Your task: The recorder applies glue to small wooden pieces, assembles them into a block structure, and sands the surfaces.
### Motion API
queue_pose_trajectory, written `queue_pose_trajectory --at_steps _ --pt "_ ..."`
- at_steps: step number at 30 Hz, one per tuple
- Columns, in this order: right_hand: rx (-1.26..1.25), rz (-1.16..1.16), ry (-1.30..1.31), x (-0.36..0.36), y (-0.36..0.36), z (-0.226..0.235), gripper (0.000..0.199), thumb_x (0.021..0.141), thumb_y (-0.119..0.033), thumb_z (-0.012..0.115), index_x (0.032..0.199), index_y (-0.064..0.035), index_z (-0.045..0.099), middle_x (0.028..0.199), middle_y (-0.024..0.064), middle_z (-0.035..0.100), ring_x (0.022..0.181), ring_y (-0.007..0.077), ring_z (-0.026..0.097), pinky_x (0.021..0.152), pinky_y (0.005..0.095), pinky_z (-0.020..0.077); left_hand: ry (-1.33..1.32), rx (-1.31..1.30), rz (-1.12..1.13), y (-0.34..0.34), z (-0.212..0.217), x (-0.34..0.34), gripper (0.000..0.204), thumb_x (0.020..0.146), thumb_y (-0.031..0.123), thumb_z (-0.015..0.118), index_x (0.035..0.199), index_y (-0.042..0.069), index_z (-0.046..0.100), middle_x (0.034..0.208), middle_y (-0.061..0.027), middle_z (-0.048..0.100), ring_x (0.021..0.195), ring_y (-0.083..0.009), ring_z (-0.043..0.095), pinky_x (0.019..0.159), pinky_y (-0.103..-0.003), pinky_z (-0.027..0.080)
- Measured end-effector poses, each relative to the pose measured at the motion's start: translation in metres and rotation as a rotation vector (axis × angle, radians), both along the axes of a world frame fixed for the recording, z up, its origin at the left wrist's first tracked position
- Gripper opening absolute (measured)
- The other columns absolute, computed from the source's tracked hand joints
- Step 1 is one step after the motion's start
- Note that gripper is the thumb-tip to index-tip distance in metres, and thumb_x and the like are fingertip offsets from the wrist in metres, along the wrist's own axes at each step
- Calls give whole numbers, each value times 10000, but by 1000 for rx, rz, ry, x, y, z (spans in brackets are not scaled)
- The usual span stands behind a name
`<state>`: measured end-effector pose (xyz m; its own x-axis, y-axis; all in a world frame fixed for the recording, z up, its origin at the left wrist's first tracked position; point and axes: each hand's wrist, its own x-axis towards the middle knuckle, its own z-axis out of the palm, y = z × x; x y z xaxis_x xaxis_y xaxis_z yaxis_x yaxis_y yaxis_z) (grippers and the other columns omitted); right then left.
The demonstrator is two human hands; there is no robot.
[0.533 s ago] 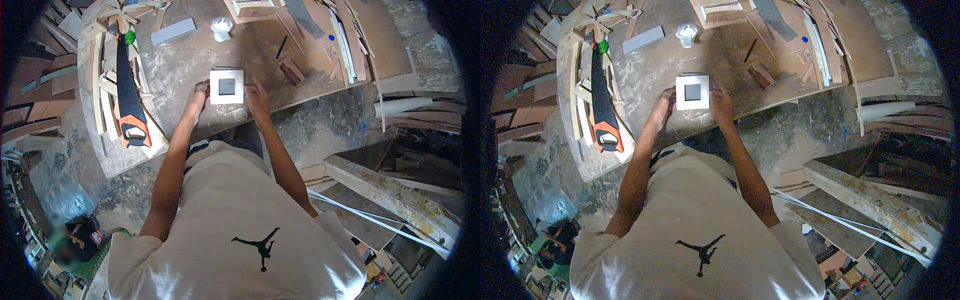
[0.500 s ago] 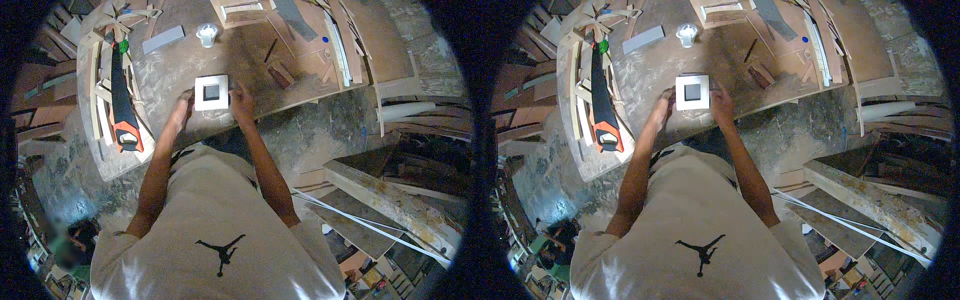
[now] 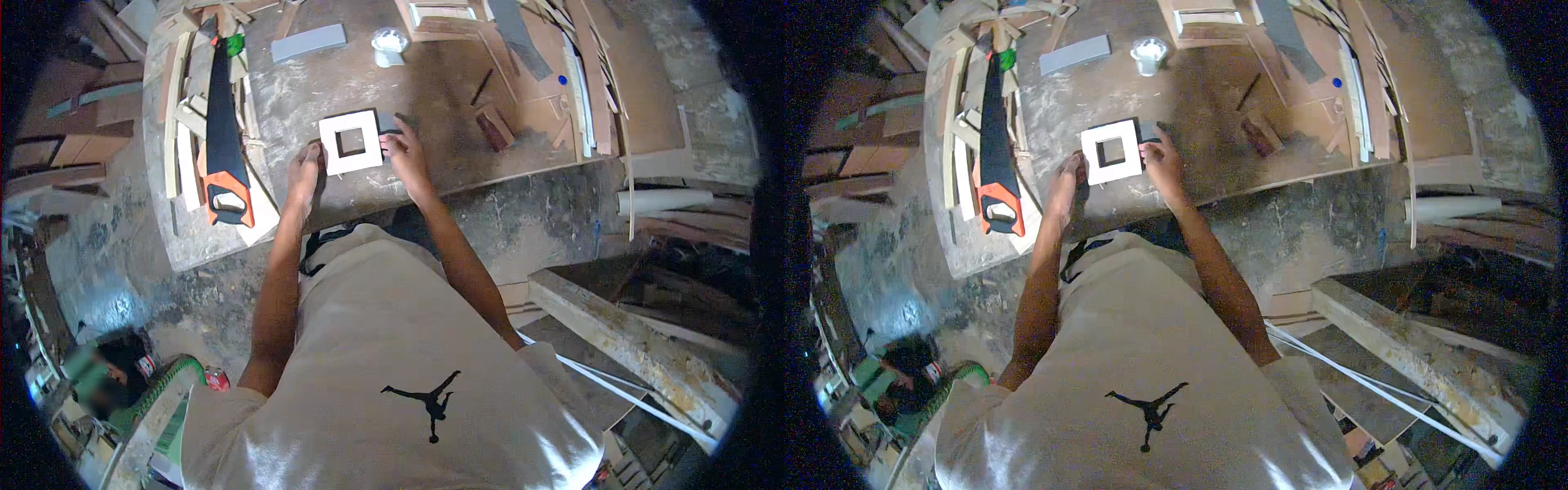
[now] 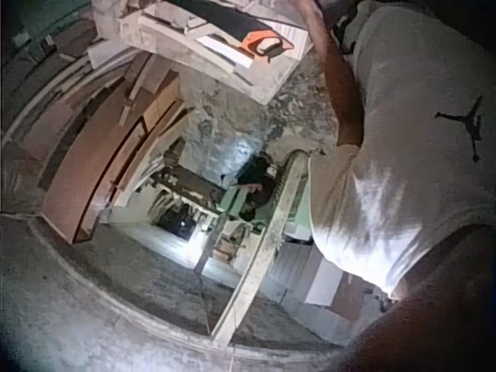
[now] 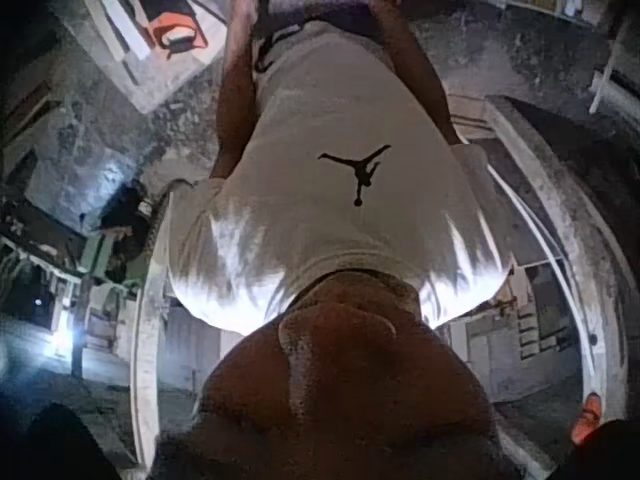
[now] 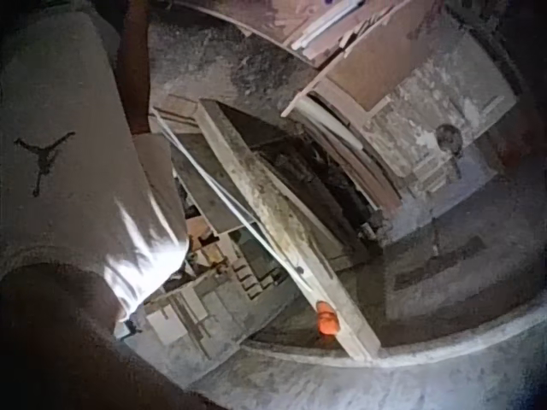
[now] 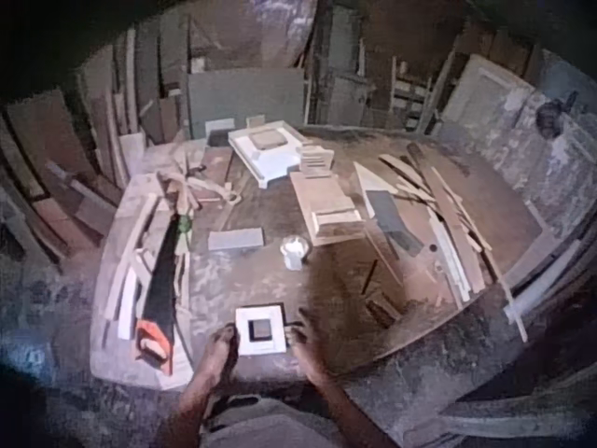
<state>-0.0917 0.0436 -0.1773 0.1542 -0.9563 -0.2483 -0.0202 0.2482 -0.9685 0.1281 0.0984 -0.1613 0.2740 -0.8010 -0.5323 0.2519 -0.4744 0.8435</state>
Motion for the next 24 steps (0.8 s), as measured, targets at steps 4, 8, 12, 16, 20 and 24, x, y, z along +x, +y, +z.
queue_pose_trajectory --at_steps 4,8,12,16,20,24 --pt "67 10 2 19 0 16 518 1019 -114 570 1496 -29 389 1181 185 671 1040 243 681 892 349 560 5 61 -83 11 30 12 466 935 151 500 1386 54 569 1203 -72 649 1080 -181 600 954 -308 445" --pt "92 41 -71 16 -5 16 539 1008 -105 578 1500 -26 374 1184 182 656 1030 247 674 892 367 576 151 2 -202 26 46 23 739 836 62 529 1552 129 357 1276 -75 590 1100 -200 583 960 -319 438" --pt "91 80 -92 16 -6 18 543 1007 -106 568 1501 -18 361 1188 181 644 1034 254 667 901 391 582 115 -107 -299 39 37 26 806 803 -63 514 1560 164 357 1276 -82 589 1101 -211 595 953 -338 472" --pt "99 90 -73 15 -9 20 545 1007 -94 563 1505 -26 353 1197 197 642 1062 268 666 909 400 582 62 -147 -227 39 33 13 867 789 -172 557 1559 177 363 1219 -72 623 1063 -199 630 941 -338 511" --pt "100 127 -84 14 -12 20 562 1006 -87 565 1515 -30 332 1210 222 636 1087 285 665 898 414 590 18 -169 -185 39 26 11 863 796 -152 643 1550 173 378 1140 -41 650 1024 -177 649 922 -312 516" --pt "96 133 -86 16 -14 18 562 1014 -96 559 1518 -22 320 1212 241 628 1082 304 665 882 420 597 13 -169 -158 38 17 10 857 796 -163 622 1548 171 383 1114 -34 648 1016 -178 646 912 -304 515"
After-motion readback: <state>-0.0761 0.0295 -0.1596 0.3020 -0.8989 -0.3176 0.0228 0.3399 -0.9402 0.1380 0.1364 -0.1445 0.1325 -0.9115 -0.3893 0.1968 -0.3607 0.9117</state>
